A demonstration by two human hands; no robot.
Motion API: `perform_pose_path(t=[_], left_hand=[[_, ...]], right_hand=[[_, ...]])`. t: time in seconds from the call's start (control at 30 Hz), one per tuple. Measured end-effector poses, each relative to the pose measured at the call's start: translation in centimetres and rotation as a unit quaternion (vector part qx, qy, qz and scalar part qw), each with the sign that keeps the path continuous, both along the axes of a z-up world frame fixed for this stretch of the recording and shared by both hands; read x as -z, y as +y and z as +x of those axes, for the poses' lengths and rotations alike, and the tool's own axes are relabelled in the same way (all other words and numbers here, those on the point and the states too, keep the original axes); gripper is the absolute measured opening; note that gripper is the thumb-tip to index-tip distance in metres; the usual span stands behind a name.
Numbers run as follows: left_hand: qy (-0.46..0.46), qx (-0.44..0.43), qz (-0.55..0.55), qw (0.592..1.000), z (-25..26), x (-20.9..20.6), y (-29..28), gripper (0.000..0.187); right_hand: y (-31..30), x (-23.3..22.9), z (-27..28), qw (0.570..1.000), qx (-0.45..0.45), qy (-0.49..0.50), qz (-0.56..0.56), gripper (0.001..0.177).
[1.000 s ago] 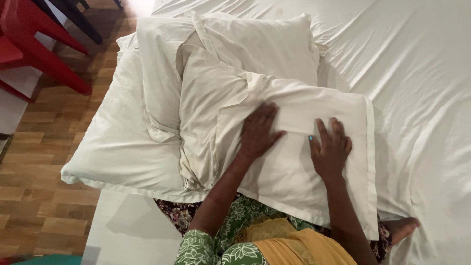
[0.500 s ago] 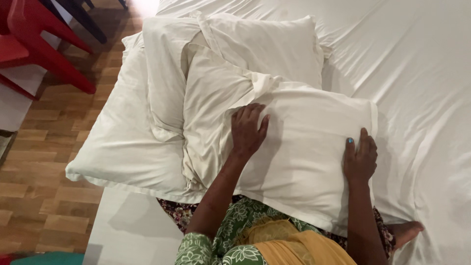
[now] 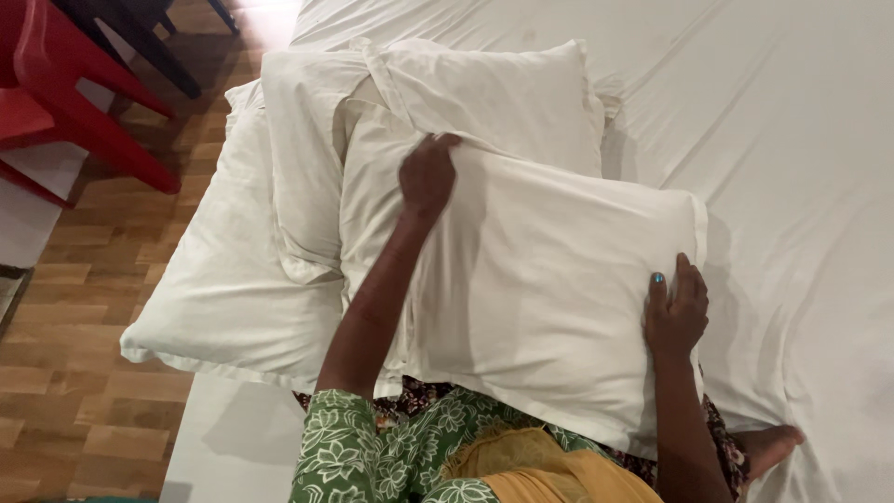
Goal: The person inserts a white pillow into a white pillowcase on a bed. They align the corners, pull the fabric over the pillow, and smooth the surface to fit the case.
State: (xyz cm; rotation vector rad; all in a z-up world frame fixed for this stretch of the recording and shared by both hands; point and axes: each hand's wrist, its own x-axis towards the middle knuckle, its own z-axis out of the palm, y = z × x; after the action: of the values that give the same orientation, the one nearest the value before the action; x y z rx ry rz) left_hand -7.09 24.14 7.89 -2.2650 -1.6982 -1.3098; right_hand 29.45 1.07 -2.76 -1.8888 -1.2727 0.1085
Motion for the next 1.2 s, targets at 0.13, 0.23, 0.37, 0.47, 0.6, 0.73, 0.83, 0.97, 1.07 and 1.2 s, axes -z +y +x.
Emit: perform_pose_path(t=[0.13,0.23,0.37,0.47,0.6,0.73,0.83,0.97,1.07,1.2], left_hand=[[-0.023,-0.051,-0.008,0.998,-3.1,2.2,4.5,0.030],[0.034,-0.086,-0.095,0.991,-3.1,3.2,5.1,0.034],[0.022,-0.079,-0.144,0.986,-2.5,0.6,3.3,0.042],[-0.075,-0.049,-0.101,0.991,-1.9,-2.1,-0.2,0.042],[-0.009,0.037,0.040,0.998,1.7,-1.5,-7.1,0.045],[0.015,0.117,-0.069,0.991,5.6,2.1,-15.2,0.051],[0.064,0.108,-0.083,0.989,5.4,4.5,-17.7,0.061],[0.129,-0.010,-0.091,0.987,-0.1,5.1,-18.1,0.077],[0.123,-0.046,-0.085,0.988,-4.5,4.7,-18.9,0.067],[-0.103,-0.045,-0.058,0.992,-6.5,5.0,-21.4,0.043]], right_hand=[[-0.4,-0.3,-0.1,1.000,-0.011,0.007,0.016,0.054],[-0.2,-0.4,0.0,1.000,-0.005,0.016,0.005,0.054],[-0.4,0.2,0.5,0.999,-0.008,0.039,-0.003,0.057],[-0.7,0.5,-0.1,0.998,0.042,-0.047,0.014,0.072],[-2.1,-1.9,-1.7,0.989,0.023,-0.141,0.036,0.076],[-2.8,-4.5,-5.8,0.988,-0.072,-0.128,0.047,0.077],[-3.5,-4.5,-7.2,0.979,-0.112,-0.168,-0.008,0.078],[-3.9,-2.7,-3.9,0.974,-0.057,-0.202,-0.082,0.084],[-5.0,-0.6,0.3,0.990,-0.033,-0.101,-0.091,0.075],[-6.4,2.3,2.8,0.993,-0.021,0.015,-0.117,0.075]])
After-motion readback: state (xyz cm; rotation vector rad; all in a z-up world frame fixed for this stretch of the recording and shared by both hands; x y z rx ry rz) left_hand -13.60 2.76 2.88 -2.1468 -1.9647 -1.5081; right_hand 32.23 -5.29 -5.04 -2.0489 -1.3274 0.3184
